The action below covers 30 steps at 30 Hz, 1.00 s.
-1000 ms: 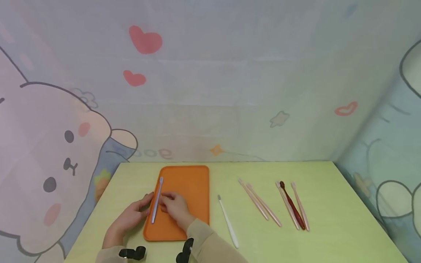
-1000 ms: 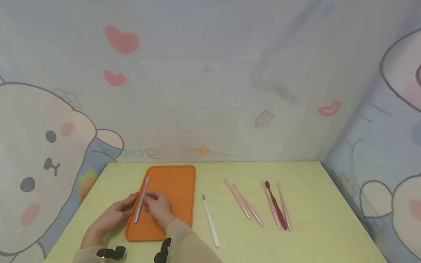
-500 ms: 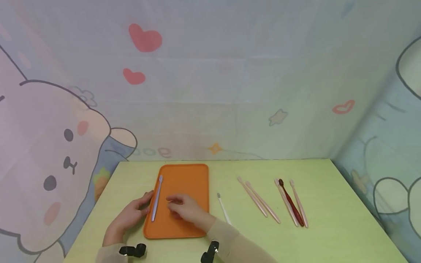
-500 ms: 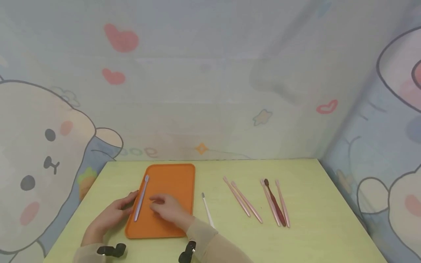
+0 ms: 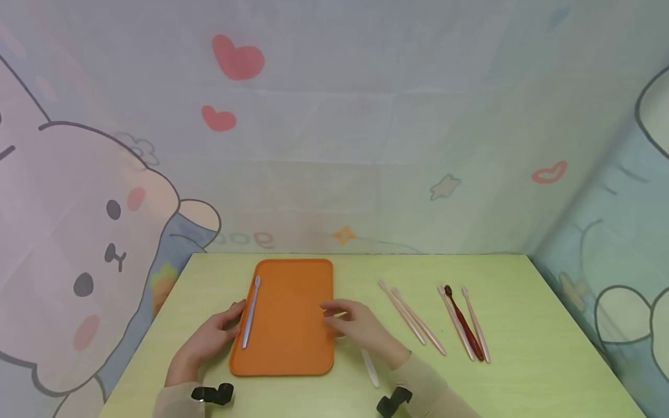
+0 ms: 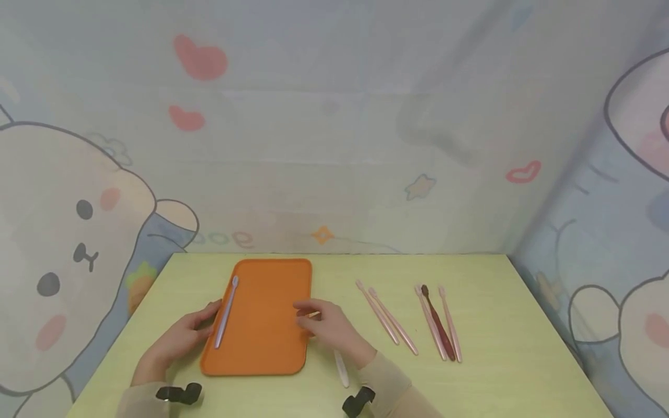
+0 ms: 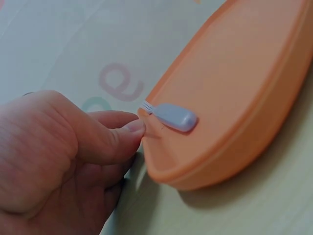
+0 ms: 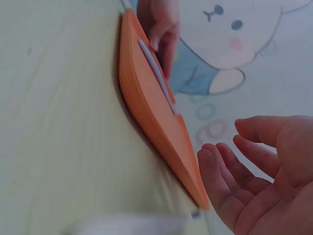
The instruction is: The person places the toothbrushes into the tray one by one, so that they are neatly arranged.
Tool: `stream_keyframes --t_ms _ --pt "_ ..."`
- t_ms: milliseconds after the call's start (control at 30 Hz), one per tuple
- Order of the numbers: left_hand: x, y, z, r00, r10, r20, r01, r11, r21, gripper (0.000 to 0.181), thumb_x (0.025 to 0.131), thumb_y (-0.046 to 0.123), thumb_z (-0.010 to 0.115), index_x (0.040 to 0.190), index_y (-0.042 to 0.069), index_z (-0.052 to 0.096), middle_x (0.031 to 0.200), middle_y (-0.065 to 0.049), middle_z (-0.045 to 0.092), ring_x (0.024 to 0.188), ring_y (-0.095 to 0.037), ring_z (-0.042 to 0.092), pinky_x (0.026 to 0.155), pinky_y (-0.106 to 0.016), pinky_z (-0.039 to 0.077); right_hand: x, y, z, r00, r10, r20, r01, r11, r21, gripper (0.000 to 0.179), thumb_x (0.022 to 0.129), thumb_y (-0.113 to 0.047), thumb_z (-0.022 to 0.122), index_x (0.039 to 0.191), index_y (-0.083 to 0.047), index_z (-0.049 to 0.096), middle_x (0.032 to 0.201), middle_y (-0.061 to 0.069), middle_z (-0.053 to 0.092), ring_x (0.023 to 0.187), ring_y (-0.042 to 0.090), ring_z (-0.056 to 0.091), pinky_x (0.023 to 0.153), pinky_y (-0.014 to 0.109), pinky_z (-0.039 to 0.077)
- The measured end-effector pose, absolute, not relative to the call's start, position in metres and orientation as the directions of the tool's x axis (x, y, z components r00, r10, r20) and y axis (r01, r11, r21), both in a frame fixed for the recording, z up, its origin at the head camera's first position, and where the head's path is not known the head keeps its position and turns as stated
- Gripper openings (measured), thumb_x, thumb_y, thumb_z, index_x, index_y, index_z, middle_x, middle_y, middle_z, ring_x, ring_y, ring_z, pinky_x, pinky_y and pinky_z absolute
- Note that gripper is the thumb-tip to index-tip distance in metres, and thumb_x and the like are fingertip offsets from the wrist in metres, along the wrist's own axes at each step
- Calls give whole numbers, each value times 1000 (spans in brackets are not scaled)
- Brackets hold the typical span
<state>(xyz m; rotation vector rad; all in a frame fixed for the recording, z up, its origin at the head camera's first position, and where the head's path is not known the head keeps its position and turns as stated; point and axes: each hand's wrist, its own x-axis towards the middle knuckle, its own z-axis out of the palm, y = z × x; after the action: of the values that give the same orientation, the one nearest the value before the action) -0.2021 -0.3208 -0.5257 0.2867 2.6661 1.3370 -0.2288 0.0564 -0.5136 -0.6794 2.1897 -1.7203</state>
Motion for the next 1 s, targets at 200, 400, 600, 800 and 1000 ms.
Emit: stream_keyframes --t_ms 200,400,600,800,1000 --pt "-205 -321 -525 -972 234 -36 115 602 790 63 103 1 60 162 -4 38 168 -25 34 158 -47 23 125 -63 16 -231 103 -516 -878 -476 55 -215 290 -933 42 101 -14 73 140 1 67 126 20 72 101 26 75 77 34 64" --pt "-204 -323 -523 -973 228 -14 133 616 776 63 102 0 62 161 -5 39 167 -26 35 157 -48 25 124 -64 17 -231 127 -517 -882 -471 -21 -182 381 -907 42 94 -11 79 134 0 70 117 13 73 89 18 72 70 33 63" --pt "-203 -324 -524 -971 235 -39 118 616 779 64 103 1 61 162 -5 38 168 -27 32 157 -49 23 125 -65 16 -226 132 -517 -862 -498 -94 -159 442 -883 41 87 -10 85 125 0 72 103 7 73 74 14 67 64 29 58" --pt "-205 -324 -526 -971 235 -31 119 599 792 64 103 2 63 162 -4 39 168 -26 33 158 -48 22 125 -65 16 -222 129 -522 -865 -484 -132 -117 450 -885 43 82 -9 90 121 -2 73 98 5 72 76 16 68 65 30 60" --pt "-204 -324 -528 -972 231 -50 100 593 799 65 103 3 63 163 -3 38 169 -25 33 158 -47 21 125 -64 17 -219 127 -529 -886 -439 -150 -71 448 -891 46 81 -9 91 123 -1 72 97 5 69 70 17 68 61 34 63"
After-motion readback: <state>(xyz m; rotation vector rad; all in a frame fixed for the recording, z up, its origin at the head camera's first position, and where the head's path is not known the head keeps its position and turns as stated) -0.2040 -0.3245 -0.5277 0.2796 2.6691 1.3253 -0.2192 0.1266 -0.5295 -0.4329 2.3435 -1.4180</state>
